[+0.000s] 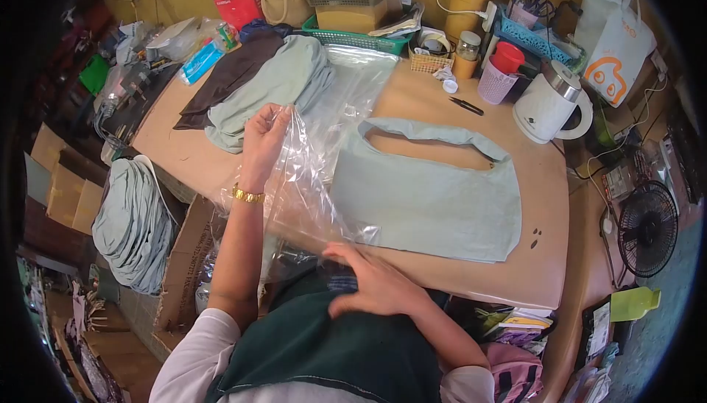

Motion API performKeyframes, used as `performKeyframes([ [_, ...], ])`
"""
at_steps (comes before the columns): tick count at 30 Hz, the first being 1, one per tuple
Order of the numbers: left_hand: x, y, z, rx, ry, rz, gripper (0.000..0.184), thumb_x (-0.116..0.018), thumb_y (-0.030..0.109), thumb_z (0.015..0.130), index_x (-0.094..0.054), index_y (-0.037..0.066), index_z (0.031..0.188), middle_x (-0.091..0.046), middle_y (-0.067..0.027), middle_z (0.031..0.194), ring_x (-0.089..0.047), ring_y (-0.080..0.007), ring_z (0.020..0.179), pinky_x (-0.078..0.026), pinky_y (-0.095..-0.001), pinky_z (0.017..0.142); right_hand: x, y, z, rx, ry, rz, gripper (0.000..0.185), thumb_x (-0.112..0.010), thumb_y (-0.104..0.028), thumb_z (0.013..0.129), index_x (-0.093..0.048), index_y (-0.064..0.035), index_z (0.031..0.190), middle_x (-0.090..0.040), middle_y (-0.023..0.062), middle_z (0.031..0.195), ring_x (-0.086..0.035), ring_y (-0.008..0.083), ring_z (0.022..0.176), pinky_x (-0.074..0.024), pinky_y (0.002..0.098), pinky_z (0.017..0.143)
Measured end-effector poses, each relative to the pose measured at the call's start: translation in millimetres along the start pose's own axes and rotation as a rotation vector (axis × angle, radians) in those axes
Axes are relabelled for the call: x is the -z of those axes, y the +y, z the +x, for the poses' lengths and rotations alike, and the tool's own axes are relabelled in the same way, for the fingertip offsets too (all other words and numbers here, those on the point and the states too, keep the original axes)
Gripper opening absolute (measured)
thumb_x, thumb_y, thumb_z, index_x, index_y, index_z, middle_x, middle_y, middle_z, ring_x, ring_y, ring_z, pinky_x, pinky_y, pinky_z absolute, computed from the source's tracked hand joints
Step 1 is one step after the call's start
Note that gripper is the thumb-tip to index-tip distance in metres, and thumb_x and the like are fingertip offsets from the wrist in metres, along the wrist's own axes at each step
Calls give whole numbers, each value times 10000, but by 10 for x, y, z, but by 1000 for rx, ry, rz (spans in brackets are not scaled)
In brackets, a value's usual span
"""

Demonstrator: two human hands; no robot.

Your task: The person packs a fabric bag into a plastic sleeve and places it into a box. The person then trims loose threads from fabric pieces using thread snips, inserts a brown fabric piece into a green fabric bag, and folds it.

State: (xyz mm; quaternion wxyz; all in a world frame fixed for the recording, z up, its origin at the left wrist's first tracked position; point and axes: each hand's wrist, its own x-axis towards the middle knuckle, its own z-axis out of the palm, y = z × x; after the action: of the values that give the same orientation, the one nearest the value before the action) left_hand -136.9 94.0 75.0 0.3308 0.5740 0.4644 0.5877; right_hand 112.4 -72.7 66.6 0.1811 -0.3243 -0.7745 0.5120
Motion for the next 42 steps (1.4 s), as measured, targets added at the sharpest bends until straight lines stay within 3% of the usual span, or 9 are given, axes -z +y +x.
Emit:
performKeyframes([
  [4, 177, -25, 21, 0, 86, 0, 233, -652, 272, 942, -634, 44, 900, -519, 88, 689, -360, 6, 585, -281, -198, 506, -27, 558, 89, -17, 141, -102, 198, -694, -161, 806, -651, -69, 976, -607, 112, 1175, -561, 333, 1073, -389, 406, 964],
  [11, 461, -244, -53, 144, 142, -174, 186, -636, 252, 952, -633, 66, 941, -571, 59, 786, -435, -3, 647, -337, -177, 571, -123, 674, 8, 380, 523, -743, 121, -643, -134, 882, -612, -28, 932, -650, 75, 789, -643, 252, 768, -495, 368, 768],
  [13, 484, -346, -79, 120, 143, -295, 176, -636, 249, 951, -634, 73, 937, -579, 58, 773, -449, -8, 636, -354, -179, 571, -77, 769, -190, -57, 673, 369, 114, -592, -134, 939, -580, -22, 959, -585, 20, 702, -578, 136, 589, -470, 272, 570],
  [16, 345, -293, -335, 211, 45, -440, 155, -631, 238, 952, -640, 85, 930, -592, 57, 752, -479, -19, 624, -387, -184, 576, 623, 882, -726, 28, 1066, 498, 35, -556, -66, 940, -559, -36, 957, -481, -44, 624, -477, 85, 541, -394, 247, 496],
  [18, 59, -187, -599, 352, -168, -444, 137, -626, 216, 952, -650, 83, 927, -603, 54, 751, -506, -22, 636, -403, -185, 583, 1051, 1310, -1147, -467, 1026, -115, 152, -599, -74, 906, -557, -14, 1039, -560, 21, 728, -563, 158, 676, -452, 290, 594],
  [21, -456, -14, -899, 301, -427, -185, 114, -612, 153, 954, -639, 46, 925, -609, 48, 789, -537, -35, 713, -431, -184, 630, 1123, 797, -1029, -388, 1367, -1075, 312, -673, -93, 854, -557, -20, 1135, -622, 106, 945, -598, 248, 896, -481, 353, 772],
  [30, -615, 324, -944, 133, -460, -202, 71, -614, 63, 928, -645, 1, 944, -640, 23, 836, -537, -25, 752, -434, -184, 649, 281, 124, 85, -54, 544, 636, 552, -823, -40, 722, -508, -23, 1174, -670, 44, 809, -610, 127, 737, -444, 297, 861],
  [34, -258, 314, -767, 151, -364, -161, 69, -620, 69, 924, -655, 10, 931, -628, 56, 792, -463, 6, 661, -371, -163, 575, 440, 143, -165, -84, 178, 512, 300, -800, -131, 780, -623, -38, 1004, -594, 8, 695, -554, 58, 621, -433, 257, 639],
  [42, 499, 141, -325, 200, -123, -646, 172, -629, 200, 945, -624, 31, 980, -586, 30, 759, -491, -40, 626, -415, -204, 586, 709, 408, -791, 268, -86, 283, 175, -789, -239, 782, -690, -95, 791, -674, 50, 808, -605, 183, 753, -410, 354, 901],
])
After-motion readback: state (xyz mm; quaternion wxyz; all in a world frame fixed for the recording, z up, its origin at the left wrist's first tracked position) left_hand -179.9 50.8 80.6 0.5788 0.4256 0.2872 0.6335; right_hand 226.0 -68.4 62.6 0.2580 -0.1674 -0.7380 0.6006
